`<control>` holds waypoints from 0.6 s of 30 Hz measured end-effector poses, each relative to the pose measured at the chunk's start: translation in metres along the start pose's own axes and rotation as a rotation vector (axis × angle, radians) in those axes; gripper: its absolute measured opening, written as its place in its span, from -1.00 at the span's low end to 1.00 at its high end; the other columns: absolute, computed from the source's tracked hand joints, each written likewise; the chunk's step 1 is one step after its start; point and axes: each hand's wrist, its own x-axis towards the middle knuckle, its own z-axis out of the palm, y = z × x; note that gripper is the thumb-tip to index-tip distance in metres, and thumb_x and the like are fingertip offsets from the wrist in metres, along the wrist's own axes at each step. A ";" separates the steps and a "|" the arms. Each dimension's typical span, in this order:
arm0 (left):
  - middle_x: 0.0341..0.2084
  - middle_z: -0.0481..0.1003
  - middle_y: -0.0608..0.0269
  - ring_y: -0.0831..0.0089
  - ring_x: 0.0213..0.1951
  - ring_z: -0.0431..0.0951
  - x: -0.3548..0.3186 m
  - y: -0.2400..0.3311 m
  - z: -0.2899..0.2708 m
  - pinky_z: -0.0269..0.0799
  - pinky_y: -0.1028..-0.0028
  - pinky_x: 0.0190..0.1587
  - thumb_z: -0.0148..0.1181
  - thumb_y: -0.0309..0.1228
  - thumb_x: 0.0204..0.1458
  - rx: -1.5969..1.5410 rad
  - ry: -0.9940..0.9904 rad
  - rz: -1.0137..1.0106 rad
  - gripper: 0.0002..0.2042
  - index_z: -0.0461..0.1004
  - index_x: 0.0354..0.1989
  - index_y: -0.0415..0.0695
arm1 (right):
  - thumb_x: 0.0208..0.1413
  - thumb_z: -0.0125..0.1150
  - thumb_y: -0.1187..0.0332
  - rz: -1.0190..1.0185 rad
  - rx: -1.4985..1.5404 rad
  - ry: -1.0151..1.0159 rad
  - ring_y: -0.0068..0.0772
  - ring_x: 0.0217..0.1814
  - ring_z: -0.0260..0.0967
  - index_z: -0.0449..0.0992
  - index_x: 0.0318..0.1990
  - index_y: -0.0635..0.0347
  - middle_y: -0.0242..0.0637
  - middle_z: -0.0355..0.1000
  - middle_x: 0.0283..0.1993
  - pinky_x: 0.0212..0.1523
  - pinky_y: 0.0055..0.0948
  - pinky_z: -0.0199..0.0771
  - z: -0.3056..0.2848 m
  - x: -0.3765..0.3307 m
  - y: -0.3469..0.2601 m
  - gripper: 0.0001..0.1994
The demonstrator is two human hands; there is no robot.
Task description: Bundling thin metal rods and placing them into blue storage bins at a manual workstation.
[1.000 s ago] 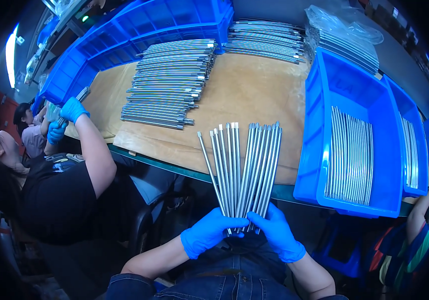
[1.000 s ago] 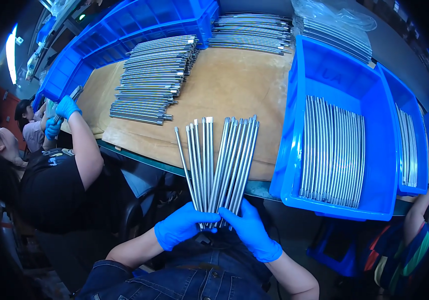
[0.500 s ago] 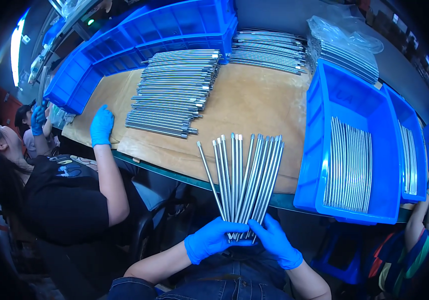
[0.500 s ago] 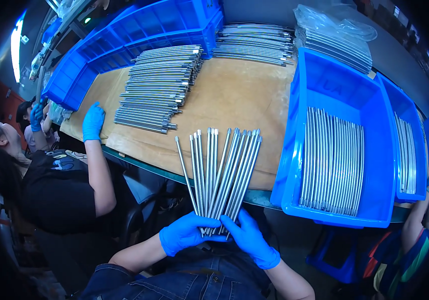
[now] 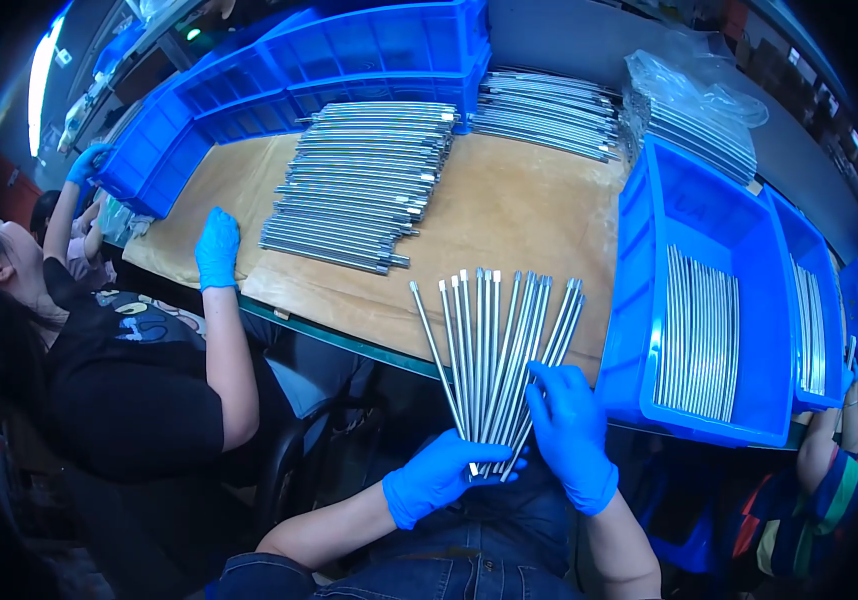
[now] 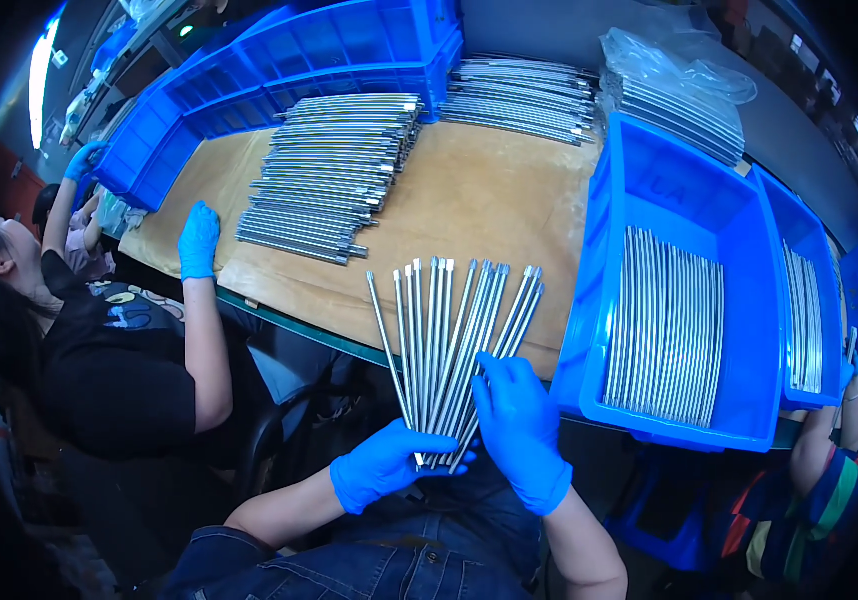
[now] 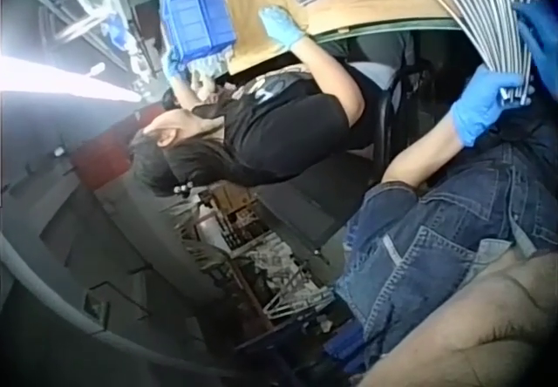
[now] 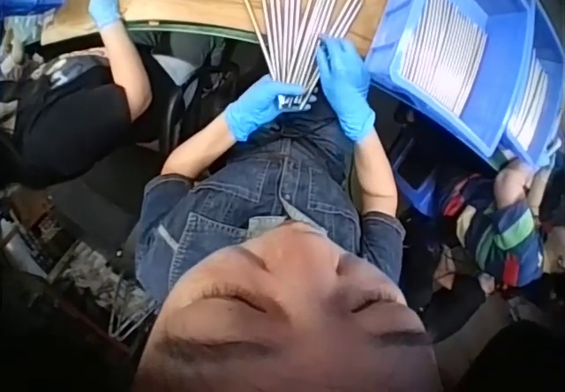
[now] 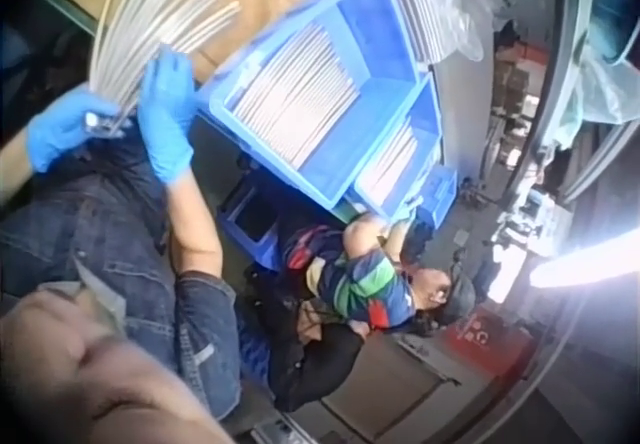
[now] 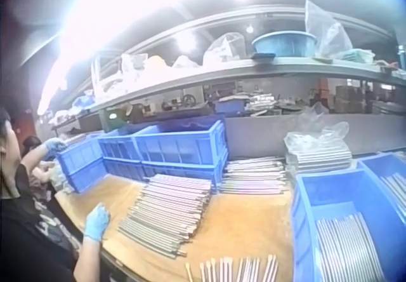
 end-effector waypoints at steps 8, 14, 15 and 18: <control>-0.24 0.51 0.07 0.31 -0.23 0.56 -0.001 -0.002 0.003 0.52 0.41 -0.18 0.17 -0.55 -0.04 0.037 0.026 0.039 -0.66 0.39 -0.04 -0.29 | 0.01 0.16 0.42 -0.040 -0.106 0.100 -0.20 -0.42 0.40 0.47 -0.29 0.16 -0.21 0.35 -0.38 -0.46 -0.34 0.39 0.022 0.020 0.013 -0.90; -0.21 0.51 0.10 0.29 -0.20 0.56 0.001 -0.006 0.000 0.51 0.38 -0.16 0.16 -0.56 -0.03 0.069 0.034 0.034 -0.65 0.39 -0.01 -0.23 | -0.10 0.21 0.50 -0.054 -0.156 0.104 -0.25 -0.53 0.37 0.43 -0.44 0.17 -0.25 0.34 -0.47 -0.53 -0.36 0.33 0.027 0.026 0.014 -0.92; -0.22 0.51 0.10 0.29 -0.20 0.56 0.002 -0.006 0.000 0.51 0.38 -0.17 0.16 -0.56 -0.03 0.069 0.038 0.033 -0.65 0.39 -0.02 -0.23 | -0.10 0.21 0.50 -0.059 -0.157 0.107 -0.25 -0.53 0.37 0.43 -0.44 0.17 -0.25 0.34 -0.47 -0.53 -0.36 0.33 0.026 0.026 0.013 -0.92; -0.22 0.51 0.09 0.29 -0.20 0.56 0.008 -0.009 -0.003 0.51 0.38 -0.17 0.16 -0.56 -0.04 0.060 0.006 0.059 -0.66 0.40 -0.03 -0.23 | -0.13 0.22 0.52 -0.069 -0.060 -0.001 -0.26 -0.56 0.35 0.41 -0.46 0.16 -0.23 0.33 -0.48 -0.55 -0.35 0.32 0.014 0.007 0.007 -0.91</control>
